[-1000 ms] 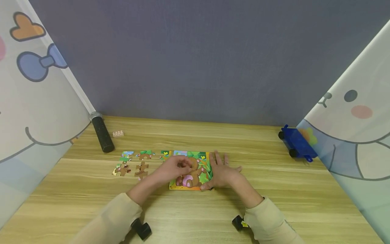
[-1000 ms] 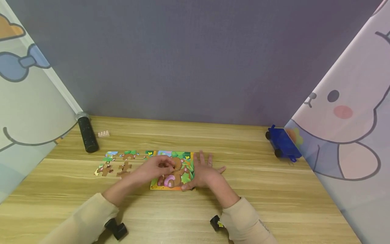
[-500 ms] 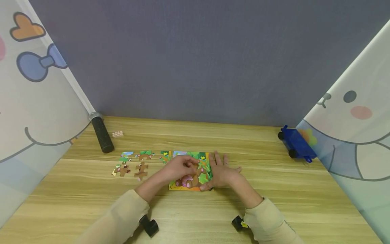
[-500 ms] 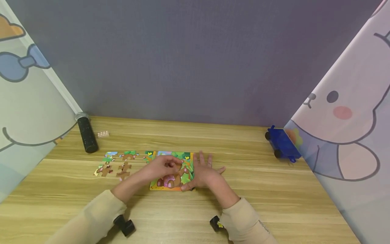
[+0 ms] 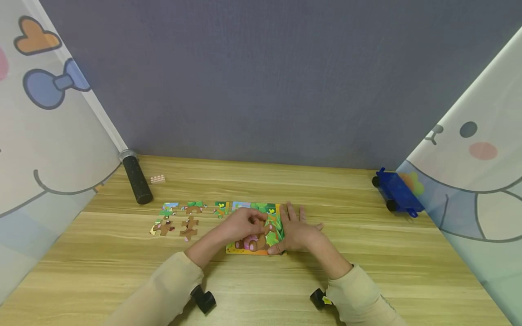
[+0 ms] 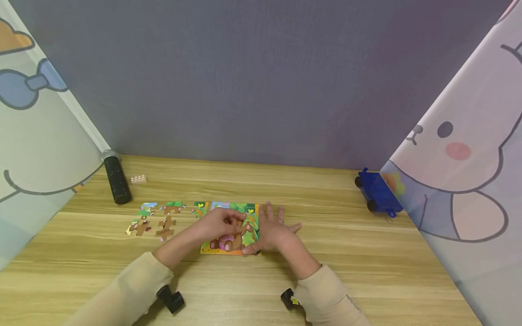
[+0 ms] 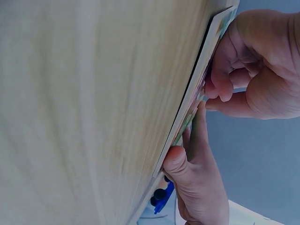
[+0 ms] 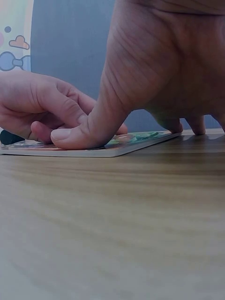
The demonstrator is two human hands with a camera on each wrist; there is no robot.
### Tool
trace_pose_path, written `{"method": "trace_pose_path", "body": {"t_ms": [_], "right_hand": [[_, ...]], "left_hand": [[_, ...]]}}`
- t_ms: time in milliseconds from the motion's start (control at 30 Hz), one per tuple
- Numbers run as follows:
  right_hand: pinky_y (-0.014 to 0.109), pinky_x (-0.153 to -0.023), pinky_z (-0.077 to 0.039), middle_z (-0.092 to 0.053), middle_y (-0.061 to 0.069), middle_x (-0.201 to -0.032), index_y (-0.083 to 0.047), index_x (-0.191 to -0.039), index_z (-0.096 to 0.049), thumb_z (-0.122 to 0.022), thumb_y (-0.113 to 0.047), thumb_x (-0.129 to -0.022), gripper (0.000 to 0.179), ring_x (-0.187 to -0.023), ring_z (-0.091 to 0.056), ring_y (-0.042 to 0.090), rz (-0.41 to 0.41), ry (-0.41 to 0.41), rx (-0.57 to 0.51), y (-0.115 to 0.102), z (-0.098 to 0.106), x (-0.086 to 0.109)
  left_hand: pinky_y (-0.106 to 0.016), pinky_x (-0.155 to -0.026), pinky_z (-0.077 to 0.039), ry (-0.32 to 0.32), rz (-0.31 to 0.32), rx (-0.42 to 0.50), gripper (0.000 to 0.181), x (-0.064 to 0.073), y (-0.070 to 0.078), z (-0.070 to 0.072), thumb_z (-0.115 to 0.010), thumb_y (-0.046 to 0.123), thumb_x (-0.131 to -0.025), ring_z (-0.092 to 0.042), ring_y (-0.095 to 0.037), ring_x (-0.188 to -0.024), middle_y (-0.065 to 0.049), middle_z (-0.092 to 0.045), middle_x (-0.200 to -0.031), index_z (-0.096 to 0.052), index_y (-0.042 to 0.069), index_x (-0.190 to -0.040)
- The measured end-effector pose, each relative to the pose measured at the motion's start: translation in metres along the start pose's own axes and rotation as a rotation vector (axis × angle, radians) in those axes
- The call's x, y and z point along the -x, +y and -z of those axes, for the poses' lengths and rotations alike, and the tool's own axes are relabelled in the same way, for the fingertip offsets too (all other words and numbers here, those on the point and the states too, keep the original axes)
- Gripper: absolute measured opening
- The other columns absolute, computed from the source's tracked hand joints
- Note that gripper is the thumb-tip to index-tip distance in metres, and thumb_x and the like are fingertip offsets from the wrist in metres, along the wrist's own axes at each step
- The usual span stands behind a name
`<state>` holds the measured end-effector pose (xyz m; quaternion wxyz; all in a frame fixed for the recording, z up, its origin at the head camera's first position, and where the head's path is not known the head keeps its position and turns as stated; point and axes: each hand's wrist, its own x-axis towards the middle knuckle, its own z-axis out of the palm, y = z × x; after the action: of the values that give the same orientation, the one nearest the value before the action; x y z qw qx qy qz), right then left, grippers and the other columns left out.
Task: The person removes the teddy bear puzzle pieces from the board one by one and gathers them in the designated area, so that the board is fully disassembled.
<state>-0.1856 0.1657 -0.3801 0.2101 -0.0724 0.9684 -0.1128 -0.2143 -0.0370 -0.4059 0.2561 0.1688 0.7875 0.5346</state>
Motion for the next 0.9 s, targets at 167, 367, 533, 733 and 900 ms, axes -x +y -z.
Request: {"method": "trace_pose_path", "body": {"t_ms": [167, 367, 533, 733, 900], "right_hand": [[0.091, -0.091, -0.012, 0.003, 0.016, -0.168, -0.008, -0.163, -0.007, -0.081, -0.067, -0.072, 0.131, -0.149, 0.003, 0.049, -0.005, -0.003, 0.004, -0.0004, 0.0002, -0.0001], [0.09, -0.091, -0.013, 0.004, 0.015, -0.168, -0.008, -0.163, -0.007, -0.081, -0.068, -0.071, 0.132, -0.15, 0.002, 0.048, -0.009, -0.004, 0.013, -0.0004, -0.0001, -0.0006], [0.09, -0.091, -0.013, 0.004, 0.015, -0.168, -0.008, -0.163, -0.007, -0.08, -0.068, -0.072, 0.131, -0.15, 0.003, 0.048, -0.011, -0.008, 0.017, -0.0003, 0.0002, -0.0008], [0.09, -0.091, -0.013, 0.004, 0.015, -0.168, -0.008, -0.163, -0.007, -0.08, -0.068, -0.072, 0.131, -0.15, 0.003, 0.048, -0.011, -0.008, 0.014, -0.0003, 0.0002, -0.0008], [0.09, -0.091, -0.012, 0.005, 0.014, -0.168, -0.009, -0.163, -0.006, -0.08, -0.067, -0.072, 0.131, -0.15, 0.003, 0.048, -0.011, -0.013, 0.007, -0.0003, 0.0, -0.0013]], "left_hand": [[-0.023, -0.036, -0.038, 0.014, 0.014, 0.04, 0.035, -0.0004, -0.0016, 0.001, -0.064, 0.01, -0.098, -0.05, -0.012, -0.042, -0.01, -0.062, -0.07, -0.064, 0.006, -0.132], [-0.024, -0.036, -0.04, 0.032, -0.005, 0.06, 0.028, -0.0003, -0.0018, 0.0023, -0.065, 0.01, -0.099, -0.053, -0.012, -0.043, -0.01, -0.064, -0.087, -0.067, 0.005, -0.126], [-0.024, -0.038, -0.042, 0.053, -0.042, 0.054, 0.022, -0.0024, -0.0017, 0.0015, -0.066, 0.006, -0.098, -0.055, -0.012, -0.046, -0.008, -0.067, -0.096, -0.067, 0.004, -0.12], [-0.022, -0.046, -0.045, 0.097, -0.092, 0.044, 0.02, -0.0052, -0.0049, -0.002, -0.065, 0.001, -0.098, -0.057, -0.012, -0.053, -0.008, -0.067, -0.093, -0.068, 0.003, -0.117], [-0.022, -0.042, -0.044, 0.11, -0.106, 0.068, 0.019, -0.0049, -0.0074, -0.0042, -0.063, 0.0, -0.098, -0.055, -0.012, -0.048, -0.01, -0.066, -0.092, -0.067, 0.002, -0.116]]}}
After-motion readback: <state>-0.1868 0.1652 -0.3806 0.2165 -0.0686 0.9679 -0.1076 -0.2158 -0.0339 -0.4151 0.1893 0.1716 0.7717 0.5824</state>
